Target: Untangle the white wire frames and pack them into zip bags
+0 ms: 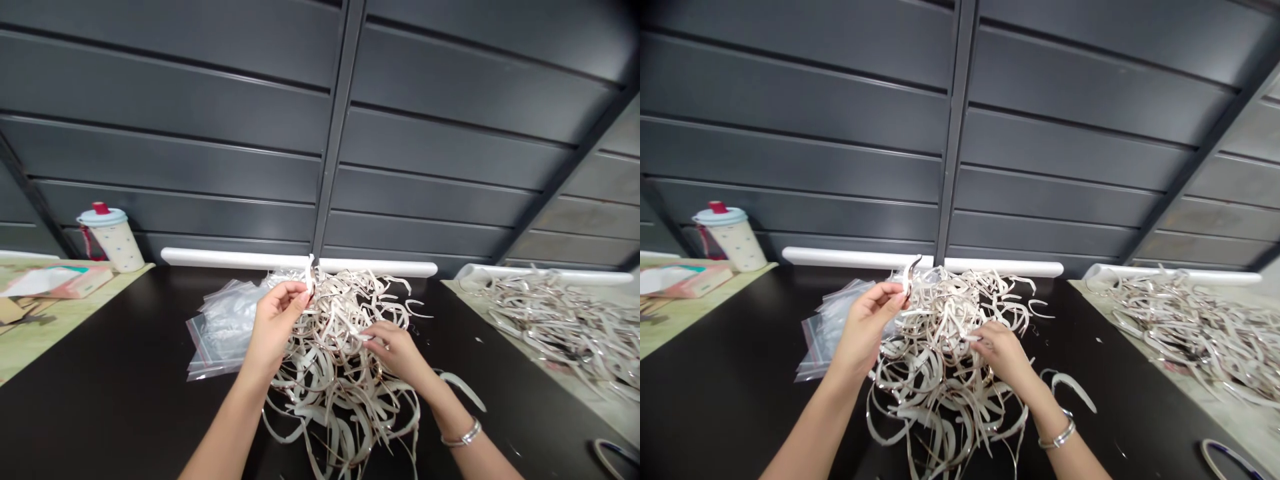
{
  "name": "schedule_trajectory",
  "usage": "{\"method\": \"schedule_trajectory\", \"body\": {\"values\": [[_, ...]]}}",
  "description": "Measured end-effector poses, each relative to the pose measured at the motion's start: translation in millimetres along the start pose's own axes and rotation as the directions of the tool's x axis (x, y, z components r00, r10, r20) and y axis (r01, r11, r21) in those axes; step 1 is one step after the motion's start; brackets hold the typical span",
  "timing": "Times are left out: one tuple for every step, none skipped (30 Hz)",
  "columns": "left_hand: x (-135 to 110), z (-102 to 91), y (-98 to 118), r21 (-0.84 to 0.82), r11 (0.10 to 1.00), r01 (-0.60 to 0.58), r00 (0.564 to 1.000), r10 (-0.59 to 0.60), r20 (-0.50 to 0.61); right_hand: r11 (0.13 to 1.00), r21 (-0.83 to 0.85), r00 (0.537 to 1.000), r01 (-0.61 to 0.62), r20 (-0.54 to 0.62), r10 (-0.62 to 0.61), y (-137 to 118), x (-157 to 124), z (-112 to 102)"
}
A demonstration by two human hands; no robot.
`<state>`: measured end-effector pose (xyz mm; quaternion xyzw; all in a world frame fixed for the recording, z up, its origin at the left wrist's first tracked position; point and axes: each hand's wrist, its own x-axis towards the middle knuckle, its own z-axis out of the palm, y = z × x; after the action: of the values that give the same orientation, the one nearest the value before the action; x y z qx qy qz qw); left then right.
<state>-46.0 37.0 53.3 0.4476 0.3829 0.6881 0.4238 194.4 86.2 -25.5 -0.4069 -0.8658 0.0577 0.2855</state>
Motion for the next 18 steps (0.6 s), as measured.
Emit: {"method": "schedule_trajectory", "body": {"values": [[-0.1,0.0,-0.9,0.003,1.000,0.000,1.000,0.000,0.005,0.997,0.070,0.999,-0.039,-0.018,0.041,-2.5,2.6,-7.3],[-0.4,0.3,-2.0,0.009,1.000,0.002,1.000,-0.002,0.013,0.982,0.165,0.995,-0.090,-0.036,0.097,-6.3,5.2,-14.6],[-1.0,0.8,-3.2,0.016,1.000,0.008,1.000,-0.008,0.025,0.949,0.280,0.985,-0.144,-0.050,0.164,-11.3,7.6,-21.2],[-1.8,1.8,-4.6,0.025,1.000,0.018,0.999,-0.019,0.041,0.896,0.402,0.971,-0.188,-0.059,0.230,-17.2,9.8,-26.8],[-2.9,3.1,-5.8,0.035,0.999,0.032,0.998,-0.034,0.061,0.831,0.514,0.957,-0.213,-0.063,0.284,-23.4,11.9,-31.0],[-4.1,4.7,-7.0,0.047,0.998,0.047,0.995,-0.051,0.083,0.768,0.602,0.945,-0.217,-0.067,0.320,-29.5,13.8,-33.9],[-5.5,6.6,-8.1,0.059,0.996,0.065,0.992,-0.071,0.103,0.713,0.669,0.936,-0.210,-0.072,0.344,-35.4,15.5,-35.5],[-6.9,8.5,-8.9,0.069,0.994,0.084,0.988,-0.092,0.121,0.671,0.715,0.931,-0.197,-0.077,0.355,-40.7,17.0,-36.0],[-8.2,10.4,-9.7,0.076,0.992,0.103,0.984,-0.113,0.139,0.645,0.742,0.930,-0.183,-0.083,0.359,-45.4,18.5,-35.7],[-9.4,12.2,-10.3,0.078,0.989,0.122,0.979,-0.133,0.155,0.634,0.754,0.931,-0.170,-0.087,0.354,-49.6,20.0,-34.9],[-10.3,13.7,-11.0,0.080,0.987,0.141,0.973,-0.153,0.172,0.634,0.757,0.934,-0.160,-0.091,0.345,-53.1,21.4,-33.7],[-11.1,15.1,-11.8,0.081,0.984,0.159,0.967,-0.172,0.190,0.642,0.752,0.939,-0.148,-0.097,0.329,-56.2,22.8,-32.3],[-11.6,16.3,-12.8,0.085,0.981,0.172,0.960,-0.186,0.208,0.660,0.739,0.946,-0.132,-0.105,0.307,-58.7,24.2,-30.7],[-11.9,17.5,-13.9,0.091,0.980,0.178,0.955,-0.194,0.224,0.686,0.719,0.953,-0.111,-0.120,0.280,-60.6,25.5,-29.2],[-12.0,18.6,-15.2,0.098,0.979,0.179,0.951,-0.198,0.236,0.719,0.690,0.958,-0.087,-0.140,0.251,-62.0,26.5,-27.6],[-12.1,19.7,-16.4,0.104,0.978,0.179,0.948,-0.200,0.247,0.753,0.655,0.962,-0.063,-0.160,0.220,-62.9,27.2,-25.9],[-12.3,20.7,-17.6,0.108,0.978,0.178,0.945,-0.201,0.256,0.785,0.618,0.965,-0.041,-0.179,0.191,-63.4,27.5,-24.2],[-12.5,21.7,-18.5,0.112,0.977,0.182,0.942,-0.206,0.266,0.813,0.582,0.966,-0.023,-0.195,0.168,-63.6,27.3,-22.5]]}}
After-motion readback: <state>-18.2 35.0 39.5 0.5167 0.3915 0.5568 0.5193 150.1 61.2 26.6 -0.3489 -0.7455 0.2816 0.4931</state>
